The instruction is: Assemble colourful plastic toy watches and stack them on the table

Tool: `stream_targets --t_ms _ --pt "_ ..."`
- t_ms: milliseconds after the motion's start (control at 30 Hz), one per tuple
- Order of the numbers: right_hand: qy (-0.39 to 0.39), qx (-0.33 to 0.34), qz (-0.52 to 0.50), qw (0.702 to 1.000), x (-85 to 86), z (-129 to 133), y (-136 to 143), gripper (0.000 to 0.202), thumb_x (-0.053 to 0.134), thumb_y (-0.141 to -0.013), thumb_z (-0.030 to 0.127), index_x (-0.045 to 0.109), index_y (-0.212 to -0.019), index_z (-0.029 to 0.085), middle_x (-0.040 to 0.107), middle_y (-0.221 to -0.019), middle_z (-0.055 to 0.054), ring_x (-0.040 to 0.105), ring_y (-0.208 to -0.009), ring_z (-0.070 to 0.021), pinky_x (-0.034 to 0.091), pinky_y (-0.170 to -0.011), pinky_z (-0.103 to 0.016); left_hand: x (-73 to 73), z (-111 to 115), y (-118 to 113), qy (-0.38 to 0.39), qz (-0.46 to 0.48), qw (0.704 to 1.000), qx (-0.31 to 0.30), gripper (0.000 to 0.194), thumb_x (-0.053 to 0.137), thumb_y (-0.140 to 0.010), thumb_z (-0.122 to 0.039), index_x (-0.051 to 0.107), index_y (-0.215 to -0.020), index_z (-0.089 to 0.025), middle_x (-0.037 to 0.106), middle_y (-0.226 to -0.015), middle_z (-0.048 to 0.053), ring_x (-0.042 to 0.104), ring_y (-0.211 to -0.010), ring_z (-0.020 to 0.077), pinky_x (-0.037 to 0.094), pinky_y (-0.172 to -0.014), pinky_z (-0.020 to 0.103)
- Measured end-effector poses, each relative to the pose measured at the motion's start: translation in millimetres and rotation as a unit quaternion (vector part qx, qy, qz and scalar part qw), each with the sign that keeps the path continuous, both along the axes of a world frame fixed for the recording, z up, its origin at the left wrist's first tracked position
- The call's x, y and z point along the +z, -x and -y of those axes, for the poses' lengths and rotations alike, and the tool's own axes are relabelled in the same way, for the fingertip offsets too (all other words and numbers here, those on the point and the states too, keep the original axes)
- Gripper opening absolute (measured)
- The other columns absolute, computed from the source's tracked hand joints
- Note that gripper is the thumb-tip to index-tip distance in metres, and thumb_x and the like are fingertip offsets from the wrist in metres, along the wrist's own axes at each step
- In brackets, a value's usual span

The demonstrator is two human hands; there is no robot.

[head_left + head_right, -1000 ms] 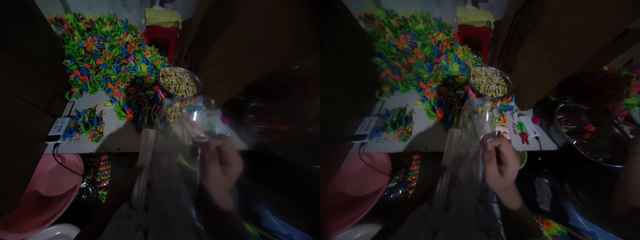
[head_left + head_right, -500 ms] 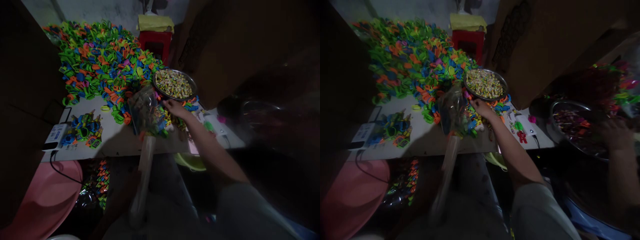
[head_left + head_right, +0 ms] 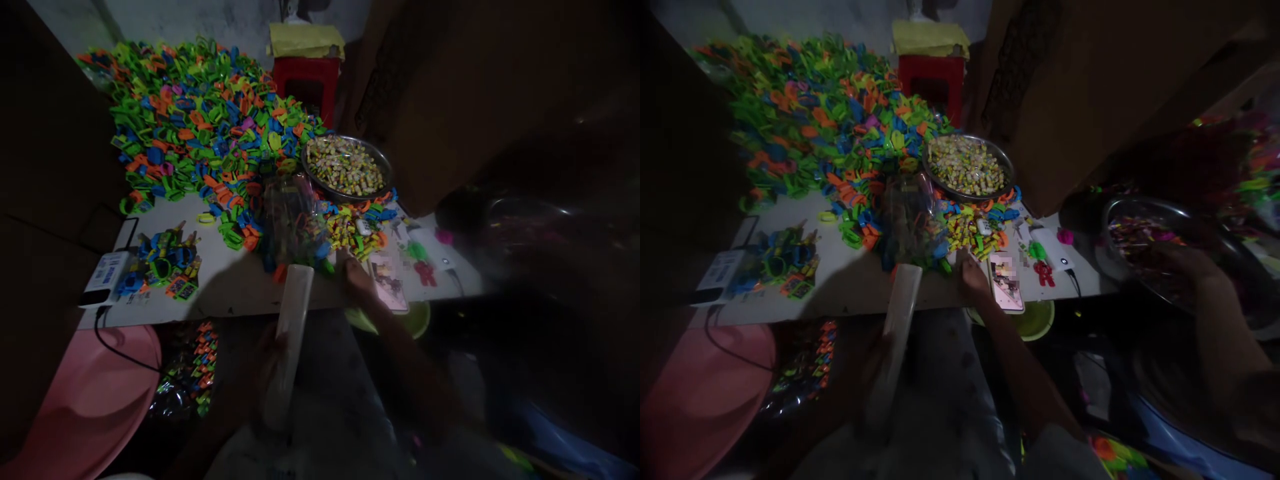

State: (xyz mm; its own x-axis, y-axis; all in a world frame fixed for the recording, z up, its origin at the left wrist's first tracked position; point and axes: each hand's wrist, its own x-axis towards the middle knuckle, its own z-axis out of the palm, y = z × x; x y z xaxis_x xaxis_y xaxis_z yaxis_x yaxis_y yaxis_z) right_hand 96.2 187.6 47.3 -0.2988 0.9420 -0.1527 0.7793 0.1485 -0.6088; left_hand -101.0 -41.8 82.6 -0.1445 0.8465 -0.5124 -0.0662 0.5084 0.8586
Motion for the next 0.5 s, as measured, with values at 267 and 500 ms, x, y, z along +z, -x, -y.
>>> stream_targets --t_ms 267,500 --pt "0.208 0.019 -0.317 0.925 -1.4 98.0 8.2 0.045 0.035 -0.089 0.061 0.054 -0.078 0.022 0.055 -0.068 -0.003 0.051 -0.057 -0.0147 0.046 -0.054 -0.027 6.8 -7.8 -6.9 0.011 0.014 1.0 0.024 0.052 0.053 -0.085 -0.057 0.059 -0.123 -0.023 0.07 -0.109 0.005 0.061 -0.109 0.0227 0.047 -0.094 0.029" --pt "0.295 0.055 -0.412 0.86 -7.1 153.3 23.2 0.028 0.06 -0.081 0.049 0.067 -0.093 0.024 0.065 -0.086 -0.006 0.062 -0.084 -0.0203 0.053 -0.075 -0.035 9.2 -14.2 -10.1 0.009 0.067 0.995 0.073 0.049 0.06 -0.081 -0.052 0.059 -0.121 -0.023 0.07 -0.103 0.003 0.063 -0.095 0.0172 0.049 -0.084 0.024"
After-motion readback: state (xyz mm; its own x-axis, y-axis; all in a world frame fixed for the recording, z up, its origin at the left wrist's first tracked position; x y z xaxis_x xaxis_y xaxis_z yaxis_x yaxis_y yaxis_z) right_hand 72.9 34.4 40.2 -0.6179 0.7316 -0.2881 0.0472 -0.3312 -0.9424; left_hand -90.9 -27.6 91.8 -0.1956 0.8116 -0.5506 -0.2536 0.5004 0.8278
